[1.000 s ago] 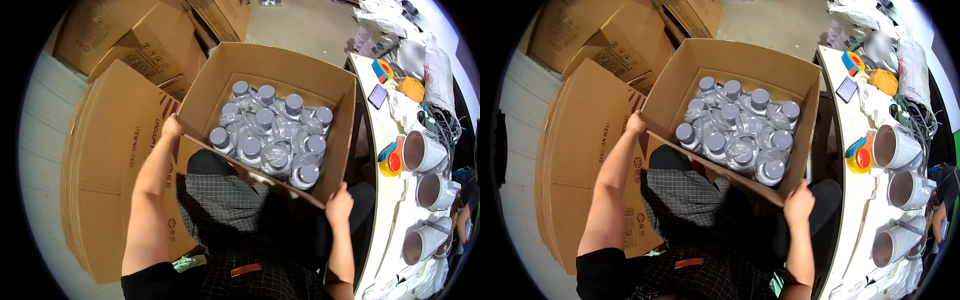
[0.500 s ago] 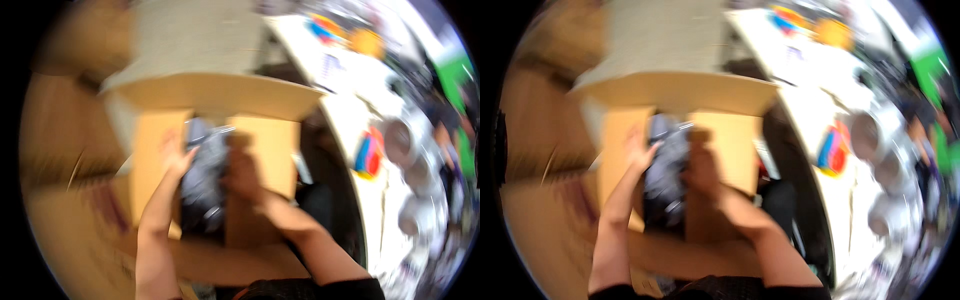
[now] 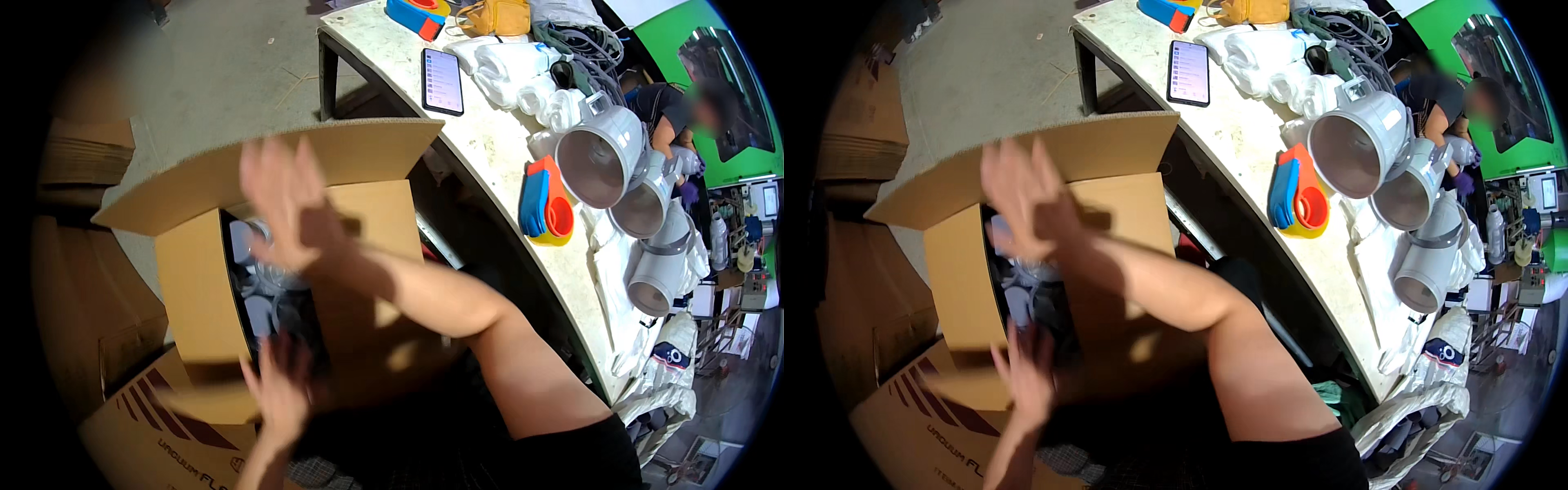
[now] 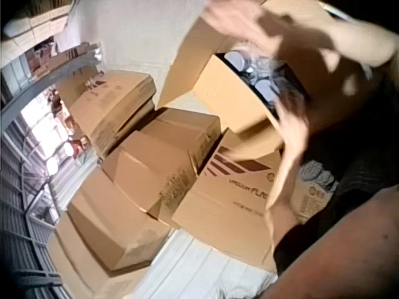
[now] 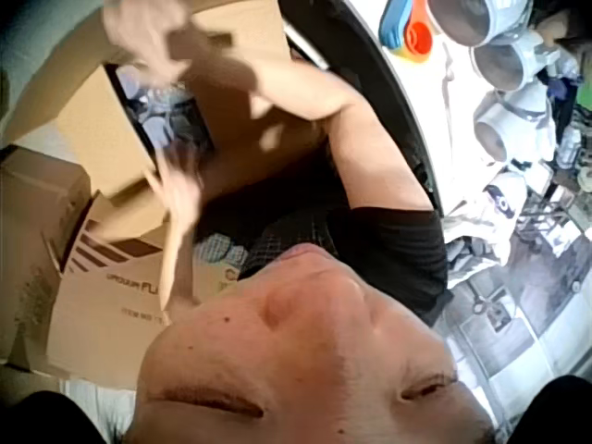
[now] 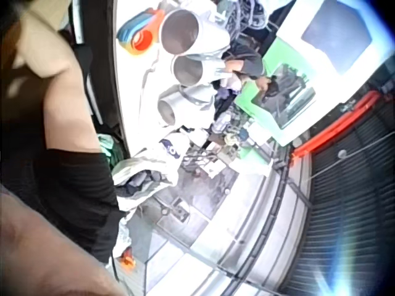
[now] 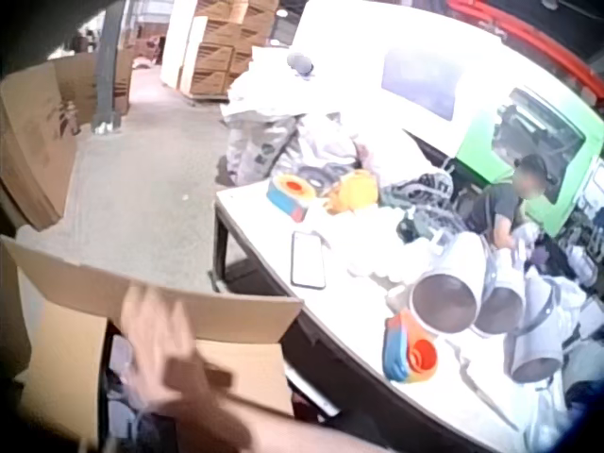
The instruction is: The person assembles white electric kettles by attaching grey lids and handles. They pick up kettle bodies and parts from a table and a large green bag, fit the components together, and place the finished units into a cardboard box. The person also uses a tape dispenser to seal the box.
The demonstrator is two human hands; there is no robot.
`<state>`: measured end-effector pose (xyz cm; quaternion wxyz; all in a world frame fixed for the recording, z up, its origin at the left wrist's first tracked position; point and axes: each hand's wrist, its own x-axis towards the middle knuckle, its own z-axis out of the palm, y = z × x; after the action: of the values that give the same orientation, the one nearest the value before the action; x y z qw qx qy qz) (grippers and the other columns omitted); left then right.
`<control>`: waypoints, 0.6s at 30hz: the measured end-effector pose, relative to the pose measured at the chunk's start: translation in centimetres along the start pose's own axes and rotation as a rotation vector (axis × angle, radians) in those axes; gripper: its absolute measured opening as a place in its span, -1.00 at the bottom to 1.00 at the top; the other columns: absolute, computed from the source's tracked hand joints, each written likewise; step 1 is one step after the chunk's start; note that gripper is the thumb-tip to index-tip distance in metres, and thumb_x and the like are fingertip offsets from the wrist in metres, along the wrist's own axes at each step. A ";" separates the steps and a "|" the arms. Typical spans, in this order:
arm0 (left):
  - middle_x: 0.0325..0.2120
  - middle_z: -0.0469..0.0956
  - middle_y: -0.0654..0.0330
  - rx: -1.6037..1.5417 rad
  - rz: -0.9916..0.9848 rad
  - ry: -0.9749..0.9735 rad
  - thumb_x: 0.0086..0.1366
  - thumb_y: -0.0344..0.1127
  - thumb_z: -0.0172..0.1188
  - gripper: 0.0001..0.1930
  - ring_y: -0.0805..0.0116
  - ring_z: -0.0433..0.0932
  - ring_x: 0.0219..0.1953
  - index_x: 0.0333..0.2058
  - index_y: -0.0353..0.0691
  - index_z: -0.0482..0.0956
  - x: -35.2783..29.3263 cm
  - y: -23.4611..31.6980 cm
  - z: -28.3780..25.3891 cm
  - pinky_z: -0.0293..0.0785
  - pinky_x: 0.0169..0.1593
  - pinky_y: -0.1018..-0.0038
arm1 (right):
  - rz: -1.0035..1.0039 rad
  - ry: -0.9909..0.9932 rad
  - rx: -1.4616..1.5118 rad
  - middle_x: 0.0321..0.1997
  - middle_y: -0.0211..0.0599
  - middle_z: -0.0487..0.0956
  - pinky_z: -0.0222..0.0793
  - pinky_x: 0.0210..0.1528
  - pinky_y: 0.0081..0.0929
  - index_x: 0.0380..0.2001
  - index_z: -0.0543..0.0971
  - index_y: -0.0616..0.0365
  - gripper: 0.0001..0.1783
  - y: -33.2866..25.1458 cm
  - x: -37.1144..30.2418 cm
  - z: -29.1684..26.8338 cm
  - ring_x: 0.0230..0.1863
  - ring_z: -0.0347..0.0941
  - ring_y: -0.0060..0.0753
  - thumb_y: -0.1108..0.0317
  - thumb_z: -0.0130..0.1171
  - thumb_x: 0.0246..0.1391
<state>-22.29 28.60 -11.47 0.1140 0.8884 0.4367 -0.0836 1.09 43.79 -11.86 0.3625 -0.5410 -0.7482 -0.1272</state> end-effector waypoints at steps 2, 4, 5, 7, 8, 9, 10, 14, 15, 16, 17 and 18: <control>0.44 0.13 -0.03 -0.089 -0.133 0.346 0.22 0.00 0.29 -0.19 -0.12 0.04 0.48 0.34 -0.32 0.28 6.2 -3.4 12.5 -0.13 0.42 -0.28 | 0.090 0.070 -0.300 0.21 0.23 0.46 0.23 0.32 0.07 0.22 0.39 0.47 -0.07 0.6 3.1 0.0 0.27 0.36 0.15 -0.20 0.14 0.06; 0.44 0.10 -0.11 -0.035 -0.005 0.416 0.17 0.01 0.36 -0.05 -0.10 -0.01 0.50 0.40 -0.31 0.13 6.8 -3.6 11.7 -0.15 0.47 -0.18 | 0.195 -0.173 -0.017 0.18 0.18 0.48 0.33 0.23 -0.09 0.23 0.38 0.45 -0.01 2.9 0.9 -1.2 0.25 0.39 0.06 -0.25 0.15 0.02; 0.44 0.09 -0.12 -0.078 0.104 0.550 0.15 0.00 0.37 -0.04 -0.10 -0.01 0.50 0.41 -0.31 0.12 5.3 -5.2 12.3 -0.15 0.48 -0.15 | 0.158 -0.236 -0.129 0.19 0.09 0.50 0.33 0.23 -0.06 0.24 0.39 0.38 -0.02 0.9 -5.6 -0.4 0.25 0.40 0.04 -0.26 0.20 -0.01; 0.43 0.14 -0.08 -0.119 -0.094 0.436 0.13 -0.06 0.39 -0.05 -0.10 0.02 0.50 0.41 -0.29 0.13 4.4 -7.2 11.0 -0.14 0.50 -0.10 | 0.106 -0.560 0.025 0.38 0.10 0.30 0.16 0.35 0.02 0.37 0.24 0.33 -0.01 -3.0 -17.8 -0.5 0.37 0.23 0.19 -0.21 0.21 0.11; 0.42 0.19 -0.03 -0.163 -0.089 0.420 0.17 -0.15 0.34 -0.13 -0.10 0.05 0.49 0.39 -0.29 0.17 5.0 -9.4 10.7 -0.10 0.49 -0.10 | 0.252 -0.733 0.244 0.41 0.10 0.26 0.11 0.39 0.04 0.38 0.22 0.33 0.00 -2.7 -17.0 -0.7 0.41 0.17 0.21 -0.23 0.17 0.14; 0.42 0.19 -0.01 -0.185 -0.095 0.392 0.17 -0.19 0.31 -0.17 -0.10 0.06 0.48 0.38 -0.29 0.18 4.2 -10.9 12.0 -0.07 0.49 -0.07 | 0.394 -0.887 0.470 0.44 0.09 0.23 0.05 0.42 0.06 0.40 0.19 0.33 0.01 -2.4 -14.2 -0.7 0.45 0.10 0.23 -0.26 0.13 0.16; 0.42 0.20 0.01 -0.213 -0.093 0.375 0.18 -0.22 0.29 -0.20 -0.09 0.07 0.48 0.37 -0.29 0.20 4.3 -11.8 13.3 -0.05 0.48 -0.05 | 0.535 -1.035 0.684 0.47 0.08 0.19 -0.01 0.45 0.08 0.41 0.17 0.33 0.01 -1.6 -10.7 -0.8 0.49 0.04 0.25 -0.29 0.09 0.19; 0.43 0.17 -0.01 -0.226 -0.086 0.328 0.21 -0.29 0.21 -0.25 -0.09 0.07 0.48 0.36 -0.31 0.20 4.7 -11.9 13.0 -0.03 0.49 -0.01 | 0.056 0.074 0.371 0.55 0.09 0.06 -0.19 0.53 0.20 0.42 0.11 0.36 0.12 0.2 0.7 0.6 0.56 -0.06 0.18 -0.24 0.26 0.07; 0.43 0.16 -0.02 -0.233 -0.107 0.293 0.22 -0.31 0.17 -0.27 -0.10 0.06 0.48 0.36 -0.32 0.20 4.7 -11.5 12.5 -0.05 0.49 -0.02 | 0.101 -0.010 0.300 0.55 0.08 0.07 -0.19 0.52 0.23 0.43 0.09 0.36 0.13 0.5 -0.7 3.3 0.57 -0.07 0.17 -0.24 0.26 0.06; 0.43 0.16 -0.02 -0.242 -0.121 0.259 0.23 -0.32 0.13 -0.30 -0.11 0.05 0.49 0.35 -0.33 0.20 4.8 -11.1 12.2 -0.07 0.50 -0.02 | 0.147 -0.093 0.223 0.55 0.06 0.07 -0.20 0.52 0.25 0.44 0.07 0.37 0.14 1.5 -4.2 7.0 0.57 -0.08 0.17 -0.23 0.27 0.06; 0.44 0.14 -0.03 -0.225 -0.095 0.242 0.30 -0.26 0.09 -0.31 -0.10 0.03 0.49 0.38 -0.33 0.16 5.0 -11.0 12.3 -0.09 0.50 -0.01 | 0.205 -0.182 0.138 0.55 0.05 0.07 -0.21 0.51 0.27 0.44 0.05 0.37 0.16 2.5 -8.5 10.4 0.57 -0.09 0.16 -0.23 0.27 0.06; 0.44 0.13 -0.04 -0.198 -0.082 0.254 0.33 -0.25 0.06 -0.31 -0.10 0.02 0.49 0.39 -0.33 0.14 5.6 -11.0 12.5 -0.10 0.50 0.00 | 0.331 -0.478 0.175 0.56 0.05 0.06 -0.23 0.54 0.19 0.45 0.03 0.37 0.17 3.2 -12.9 13.3 0.59 -0.13 0.12 -0.19 0.31 0.04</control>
<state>-28.24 35.88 -26.29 0.1411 0.8577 0.4896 0.0683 0.53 43.45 -30.62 0.2374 -0.6368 -0.7221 0.1293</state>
